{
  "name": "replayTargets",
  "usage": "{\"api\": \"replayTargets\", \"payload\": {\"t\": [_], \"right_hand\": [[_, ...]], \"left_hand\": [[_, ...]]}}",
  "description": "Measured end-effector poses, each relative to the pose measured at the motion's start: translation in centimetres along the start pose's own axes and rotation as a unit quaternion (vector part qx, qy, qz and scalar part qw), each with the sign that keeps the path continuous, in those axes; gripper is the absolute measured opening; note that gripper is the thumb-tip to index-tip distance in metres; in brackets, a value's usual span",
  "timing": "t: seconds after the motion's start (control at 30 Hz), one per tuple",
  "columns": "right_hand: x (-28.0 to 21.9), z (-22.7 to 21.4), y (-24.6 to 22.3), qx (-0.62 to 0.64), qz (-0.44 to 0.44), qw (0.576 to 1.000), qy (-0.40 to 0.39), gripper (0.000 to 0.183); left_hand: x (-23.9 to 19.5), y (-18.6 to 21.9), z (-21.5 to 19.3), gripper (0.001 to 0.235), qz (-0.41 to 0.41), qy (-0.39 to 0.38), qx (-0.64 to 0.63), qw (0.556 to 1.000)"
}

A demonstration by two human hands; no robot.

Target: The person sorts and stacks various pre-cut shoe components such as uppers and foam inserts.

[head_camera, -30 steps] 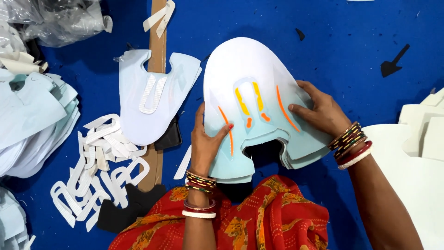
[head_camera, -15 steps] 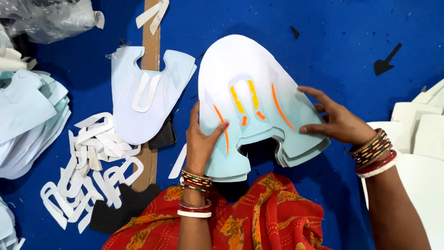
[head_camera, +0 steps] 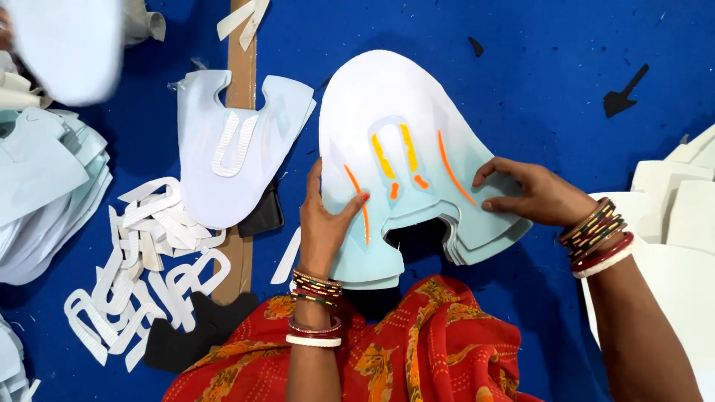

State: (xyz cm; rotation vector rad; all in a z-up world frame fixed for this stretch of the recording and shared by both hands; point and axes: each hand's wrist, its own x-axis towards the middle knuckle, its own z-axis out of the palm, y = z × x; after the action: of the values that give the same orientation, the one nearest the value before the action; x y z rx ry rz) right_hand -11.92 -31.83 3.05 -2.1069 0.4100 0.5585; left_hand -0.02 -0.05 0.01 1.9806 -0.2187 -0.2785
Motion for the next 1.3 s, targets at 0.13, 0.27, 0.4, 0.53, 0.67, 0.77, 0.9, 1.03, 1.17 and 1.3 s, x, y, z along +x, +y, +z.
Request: {"api": "replayTargets", "payload": {"t": [0.13, 0.27, 0.4, 0.53, 0.67, 0.77, 0.9, 1.03, 1.17, 1.3], "right_hand": [[-0.5, -0.1, -1.6, -0.076, -0.026, 0.997, 0.015, 0.036], [-1.6, -0.7, -0.5, -0.162, 0.122, 0.979, 0.001, 0.039], [-1.8, -1.7, 9.8, -0.026, 0.085, 0.996, -0.023, 0.038], [-3.5, -0.9, 3.0, -0.018, 0.034, 0.993, 0.109, 0.032], [-0.3, 4.3, -4.5, -0.185, -0.213, 0.898, 0.336, 0.047], [3.5, 8.1, -4.4, -0.249, -0.275, 0.881, 0.295, 0.059], [4.7, 9.8, -3.6, -0.28, -0.278, 0.878, 0.272, 0.061], [4.6, 9.7, -3.6, -0.261, -0.278, 0.884, 0.269, 0.061], [4.8, 9.8, -3.5, -0.267, -0.271, 0.886, 0.266, 0.062], [5.1, 10.0, -3.3, -0.27, -0.266, 0.886, 0.265, 0.064]], "left_hand": [[-0.1, 0.1, 0.0, 0.096, 0.02, -0.005, 0.014, 1.0], [0.1, -0.6, 0.0, 0.097, 0.025, -0.002, 0.006, 1.0], [0.0, -0.3, -0.2, 0.098, 0.047, 0.002, 0.03, 0.998], [-0.4, 1.6, -0.7, 0.111, -0.015, -0.014, -0.013, 1.0], [-0.8, 0.4, -1.5, 0.114, 0.09, -0.034, 0.009, 0.995], [-1.7, -0.9, -2.7, 0.102, 0.09, -0.085, -0.017, 0.992], [-3.9, -1.0, -4.4, 0.054, -0.016, -0.223, -0.072, 0.972], [-3.8, -0.4, -4.9, 0.038, -0.072, -0.234, -0.088, 0.965], [-3.6, -0.9, -5.2, 0.03, -0.097, -0.224, -0.07, 0.967], [-3.6, -0.9, -5.0, 0.03, -0.091, -0.216, -0.041, 0.971]]}}
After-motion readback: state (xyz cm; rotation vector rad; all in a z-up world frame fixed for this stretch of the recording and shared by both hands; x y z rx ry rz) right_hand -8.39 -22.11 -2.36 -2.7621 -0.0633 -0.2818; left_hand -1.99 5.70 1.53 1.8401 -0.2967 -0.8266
